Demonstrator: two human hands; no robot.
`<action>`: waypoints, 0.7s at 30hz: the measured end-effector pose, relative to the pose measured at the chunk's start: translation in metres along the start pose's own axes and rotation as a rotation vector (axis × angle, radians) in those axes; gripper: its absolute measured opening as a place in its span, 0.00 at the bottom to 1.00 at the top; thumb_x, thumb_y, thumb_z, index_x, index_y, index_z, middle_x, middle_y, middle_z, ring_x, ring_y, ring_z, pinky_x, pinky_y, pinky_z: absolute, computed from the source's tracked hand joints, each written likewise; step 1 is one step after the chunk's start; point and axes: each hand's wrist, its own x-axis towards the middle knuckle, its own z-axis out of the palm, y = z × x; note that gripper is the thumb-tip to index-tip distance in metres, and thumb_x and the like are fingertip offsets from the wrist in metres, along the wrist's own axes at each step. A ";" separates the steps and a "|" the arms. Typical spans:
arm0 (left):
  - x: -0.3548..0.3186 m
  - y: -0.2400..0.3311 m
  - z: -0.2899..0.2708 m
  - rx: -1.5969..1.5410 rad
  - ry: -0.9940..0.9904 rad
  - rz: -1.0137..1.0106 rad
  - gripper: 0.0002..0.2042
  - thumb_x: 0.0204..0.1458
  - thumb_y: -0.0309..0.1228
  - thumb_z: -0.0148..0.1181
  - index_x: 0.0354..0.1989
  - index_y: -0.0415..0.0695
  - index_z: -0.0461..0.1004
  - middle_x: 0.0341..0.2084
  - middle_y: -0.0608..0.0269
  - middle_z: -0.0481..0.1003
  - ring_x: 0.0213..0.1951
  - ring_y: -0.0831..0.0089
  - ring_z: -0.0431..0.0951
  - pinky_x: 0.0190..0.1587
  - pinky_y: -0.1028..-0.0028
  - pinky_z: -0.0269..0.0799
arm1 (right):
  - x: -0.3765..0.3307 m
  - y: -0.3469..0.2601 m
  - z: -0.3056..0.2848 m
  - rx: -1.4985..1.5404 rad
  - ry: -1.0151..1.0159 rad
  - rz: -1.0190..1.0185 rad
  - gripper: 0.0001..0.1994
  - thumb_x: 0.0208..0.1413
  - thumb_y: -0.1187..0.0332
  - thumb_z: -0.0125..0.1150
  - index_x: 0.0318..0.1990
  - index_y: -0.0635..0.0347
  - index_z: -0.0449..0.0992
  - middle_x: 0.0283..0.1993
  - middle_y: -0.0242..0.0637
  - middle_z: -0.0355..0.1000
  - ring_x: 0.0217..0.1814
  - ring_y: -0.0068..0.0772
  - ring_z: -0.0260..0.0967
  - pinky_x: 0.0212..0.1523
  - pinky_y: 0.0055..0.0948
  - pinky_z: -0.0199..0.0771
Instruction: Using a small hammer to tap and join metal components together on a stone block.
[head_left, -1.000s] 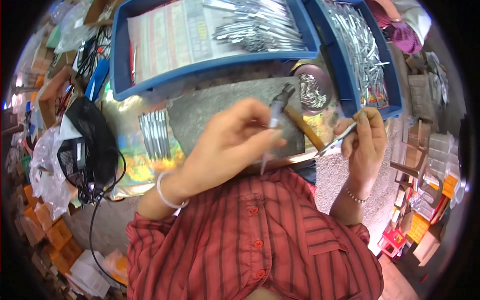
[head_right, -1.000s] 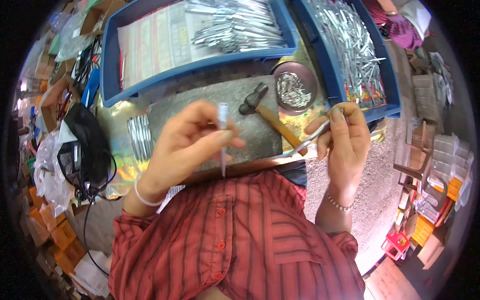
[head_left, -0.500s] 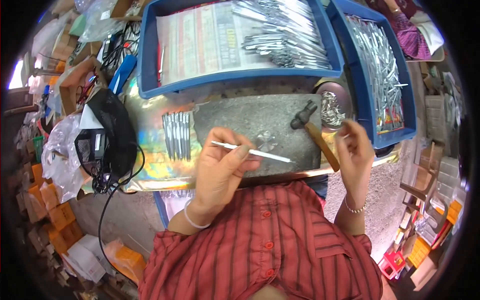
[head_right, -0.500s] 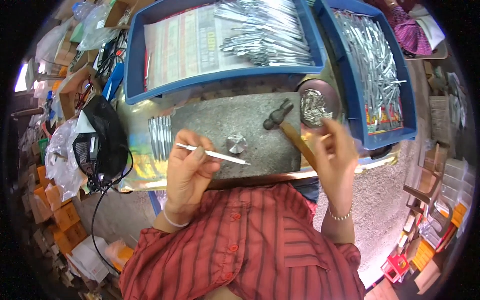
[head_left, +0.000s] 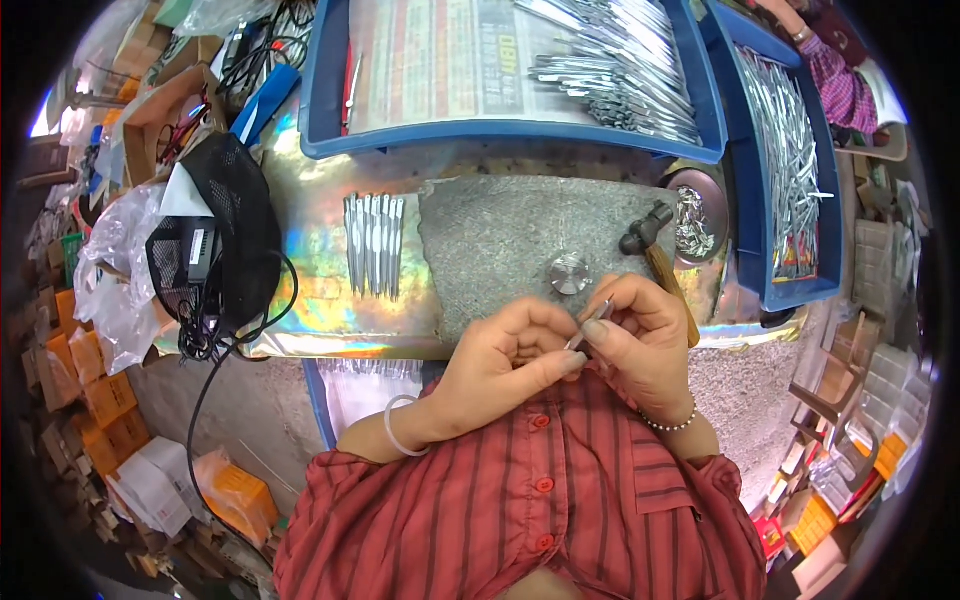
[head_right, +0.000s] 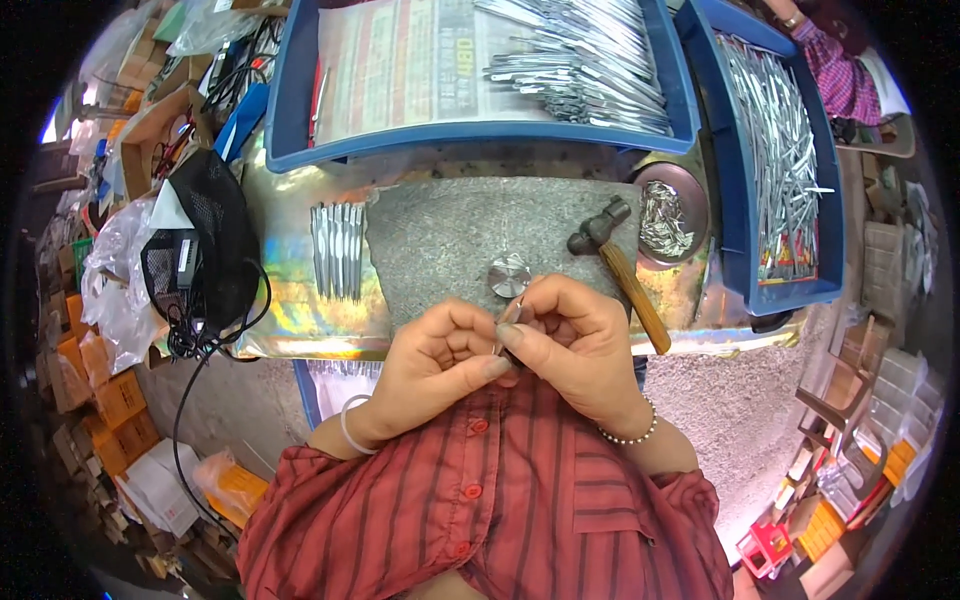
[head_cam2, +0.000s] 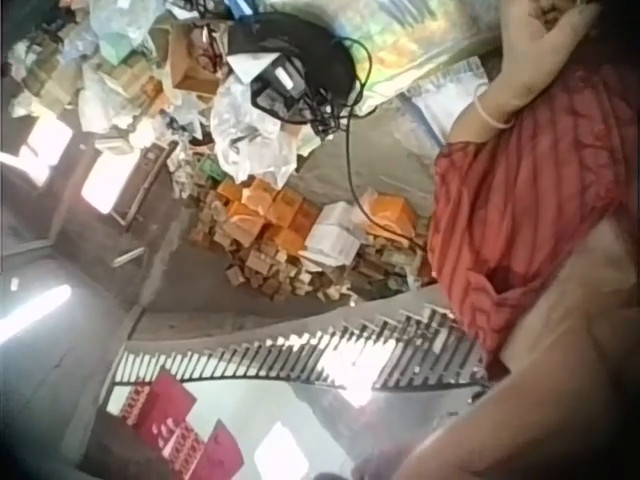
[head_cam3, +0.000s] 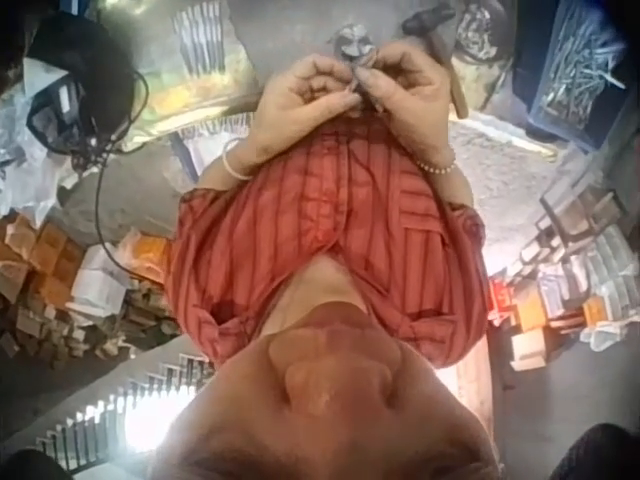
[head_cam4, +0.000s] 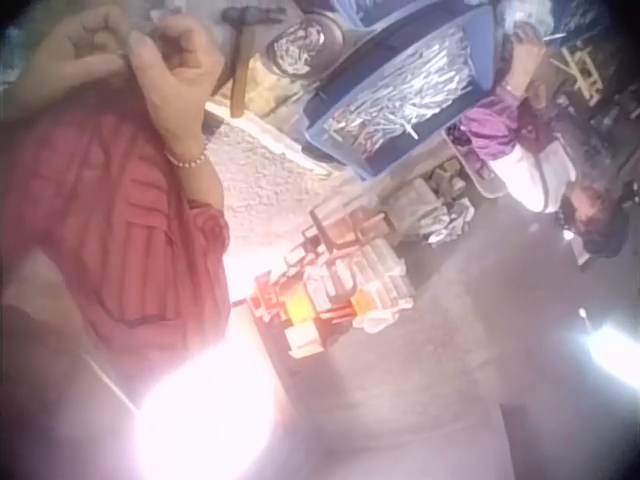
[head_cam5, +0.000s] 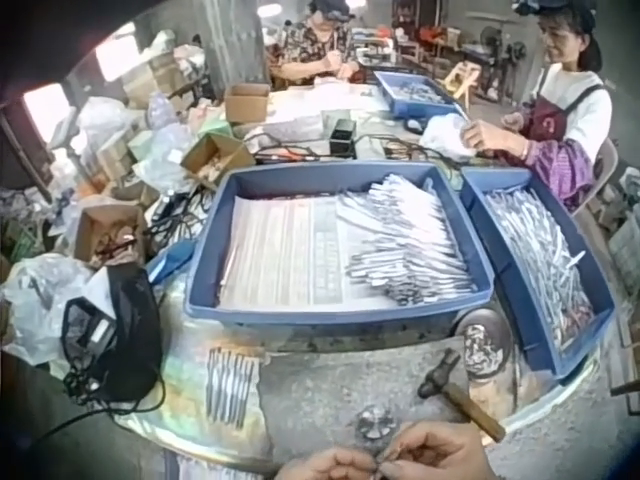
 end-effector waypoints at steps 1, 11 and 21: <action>-0.001 0.000 -0.002 0.181 -0.028 0.043 0.06 0.52 0.20 0.54 0.36 0.37 0.64 0.28 0.61 0.74 0.32 0.78 0.76 0.36 0.80 0.73 | 0.001 -0.001 0.002 -0.012 -0.002 0.013 0.05 0.52 0.75 0.59 0.34 0.64 0.70 0.30 0.27 0.67 0.26 0.10 0.62 0.23 0.10 0.60; -0.001 0.010 -0.011 -0.163 -0.163 -0.203 0.03 0.56 0.23 0.51 0.34 0.38 0.64 0.26 0.56 0.77 0.30 0.76 0.78 0.34 0.80 0.73 | 0.009 -0.001 0.013 -0.072 0.074 0.182 0.05 0.51 0.75 0.57 0.30 0.65 0.68 0.31 0.34 0.66 0.20 0.12 0.57 0.17 0.12 0.55; 0.003 0.012 -0.016 -0.221 -0.210 -0.239 0.04 0.56 0.25 0.51 0.35 0.39 0.65 0.27 0.55 0.77 0.30 0.74 0.78 0.32 0.80 0.73 | 0.015 -0.001 0.018 -0.064 0.053 0.206 0.04 0.51 0.74 0.57 0.30 0.65 0.68 0.30 0.31 0.68 0.21 0.11 0.57 0.18 0.13 0.54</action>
